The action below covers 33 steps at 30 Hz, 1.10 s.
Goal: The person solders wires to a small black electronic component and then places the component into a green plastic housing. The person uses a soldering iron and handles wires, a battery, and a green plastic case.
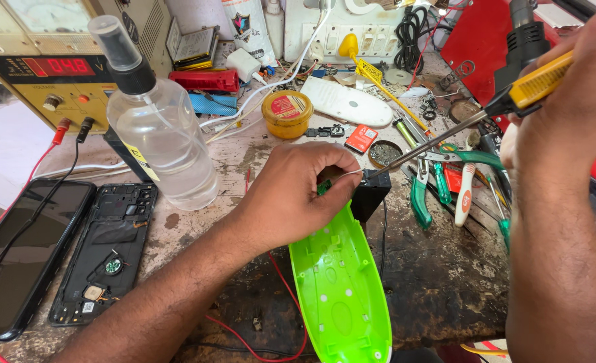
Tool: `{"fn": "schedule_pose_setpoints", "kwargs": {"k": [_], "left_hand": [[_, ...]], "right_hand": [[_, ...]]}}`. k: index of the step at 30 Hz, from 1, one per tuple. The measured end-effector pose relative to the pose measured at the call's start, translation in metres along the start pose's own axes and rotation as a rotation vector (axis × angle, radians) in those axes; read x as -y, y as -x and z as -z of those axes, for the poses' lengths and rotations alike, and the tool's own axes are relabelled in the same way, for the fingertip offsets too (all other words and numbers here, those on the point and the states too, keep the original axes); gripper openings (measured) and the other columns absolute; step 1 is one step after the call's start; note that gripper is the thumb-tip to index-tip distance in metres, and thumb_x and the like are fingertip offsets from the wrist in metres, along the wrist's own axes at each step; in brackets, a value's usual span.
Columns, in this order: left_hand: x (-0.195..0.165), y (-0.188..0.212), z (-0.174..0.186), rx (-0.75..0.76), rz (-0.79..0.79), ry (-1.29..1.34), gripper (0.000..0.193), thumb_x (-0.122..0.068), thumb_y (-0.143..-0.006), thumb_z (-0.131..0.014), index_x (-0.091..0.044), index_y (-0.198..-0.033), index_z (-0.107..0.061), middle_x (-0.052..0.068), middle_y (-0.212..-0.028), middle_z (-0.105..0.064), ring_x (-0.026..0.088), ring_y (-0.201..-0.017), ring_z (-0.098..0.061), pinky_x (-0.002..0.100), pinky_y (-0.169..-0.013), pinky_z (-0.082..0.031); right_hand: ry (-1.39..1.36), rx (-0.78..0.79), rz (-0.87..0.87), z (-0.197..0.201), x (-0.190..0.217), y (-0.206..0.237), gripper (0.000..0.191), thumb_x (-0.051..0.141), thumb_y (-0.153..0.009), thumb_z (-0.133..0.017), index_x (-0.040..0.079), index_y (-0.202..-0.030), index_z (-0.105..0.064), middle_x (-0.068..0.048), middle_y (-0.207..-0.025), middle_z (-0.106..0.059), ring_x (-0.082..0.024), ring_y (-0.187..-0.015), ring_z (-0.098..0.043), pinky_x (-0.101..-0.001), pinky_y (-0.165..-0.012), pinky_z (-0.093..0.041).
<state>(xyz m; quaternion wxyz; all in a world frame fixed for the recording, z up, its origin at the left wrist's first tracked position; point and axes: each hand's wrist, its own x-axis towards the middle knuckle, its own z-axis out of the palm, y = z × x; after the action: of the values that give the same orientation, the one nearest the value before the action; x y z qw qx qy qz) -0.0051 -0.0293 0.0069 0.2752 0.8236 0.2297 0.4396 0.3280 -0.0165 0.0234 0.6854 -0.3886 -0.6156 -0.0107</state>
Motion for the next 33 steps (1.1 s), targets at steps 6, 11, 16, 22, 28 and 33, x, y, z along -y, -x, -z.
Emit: {"fn": "schedule_pose_setpoints", "kwargs": {"k": [6, 11, 16, 22, 28, 33], "left_hand": [[0.0, 0.0, 0.0, -0.001, -0.005, -0.007, 0.011, -0.011, -0.09, -0.072, -0.002, -0.094, -0.071, 0.011, -0.085, -0.075, 0.02, -0.077, -0.077, 0.033, -0.072, -0.06], [0.0, 0.0, 0.001, 0.005, -0.012, -0.012, 0.01, -0.011, -0.09, -0.072, -0.002, -0.095, -0.07, 0.011, -0.086, -0.075, 0.02, -0.078, -0.077, 0.033, -0.072, -0.059], [0.001, 0.001, 0.002, 0.012, -0.042, -0.042, 0.01, -0.007, -0.087, -0.07, -0.003, -0.096, -0.07, 0.011, -0.088, -0.074, 0.022, -0.08, -0.076, 0.034, -0.073, -0.058], [0.0, 0.002, 0.002, 0.011, -0.058, -0.07, 0.009, -0.006, -0.088, -0.07, -0.003, -0.097, -0.068, 0.011, -0.089, -0.074, 0.026, -0.083, -0.075, 0.035, -0.074, -0.057], [-0.001, 0.002, 0.0, 0.018, 0.016, -0.048, 0.009, -0.01, -0.09, -0.07, -0.003, -0.095, -0.068, 0.012, -0.085, -0.073, 0.026, -0.076, -0.074, 0.037, -0.068, -0.055], [-0.001, 0.002, 0.0, 0.003, -0.035, -0.063, 0.008, -0.008, -0.091, -0.069, -0.003, -0.097, -0.067, 0.013, -0.088, -0.071, 0.03, -0.081, -0.072, 0.04, -0.07, -0.054]], "right_hand": [[-0.002, 0.002, 0.016, 0.004, -0.002, 0.004, 0.05, 0.047, -0.116, -0.042, 0.003, -0.097, -0.054, -0.01, -0.082, -0.061, -0.015, -0.068, -0.059, -0.0251, -0.063, -0.047], [0.015, 0.003, 0.014, 0.007, 0.001, 0.009, 0.044, 0.044, -0.117, -0.041, 0.004, -0.106, -0.056, -0.009, -0.086, -0.063, -0.013, -0.071, -0.063, -0.0238, -0.065, -0.049], [0.114, 0.002, 0.146, -0.009, 0.028, 0.001, 0.041, 0.041, -0.118, -0.039, 0.004, -0.115, -0.057, -0.009, -0.091, -0.066, -0.012, -0.075, -0.066, -0.0226, -0.066, -0.051], [-0.145, 0.229, -0.158, -0.051, 0.076, -0.003, 0.014, 0.013, -0.105, -0.056, 0.01, -0.116, -0.048, -0.014, -0.117, -0.069, -0.018, -0.088, -0.076, -0.03, -0.064, -0.06], [-0.108, 0.665, -0.141, -0.056, 0.1, 0.042, 0.071, -0.004, -0.072, -0.088, 0.011, -0.12, -0.038, -0.021, -0.134, -0.053, -0.022, -0.136, -0.062, -0.0322, -0.097, -0.06], [-0.021, 0.692, -0.162, -0.056, 0.093, 0.06, 0.069, -0.001, -0.074, -0.089, 0.012, -0.117, -0.037, -0.019, -0.158, -0.05, -0.018, -0.113, -0.072, -0.0293, -0.088, -0.062]]}}
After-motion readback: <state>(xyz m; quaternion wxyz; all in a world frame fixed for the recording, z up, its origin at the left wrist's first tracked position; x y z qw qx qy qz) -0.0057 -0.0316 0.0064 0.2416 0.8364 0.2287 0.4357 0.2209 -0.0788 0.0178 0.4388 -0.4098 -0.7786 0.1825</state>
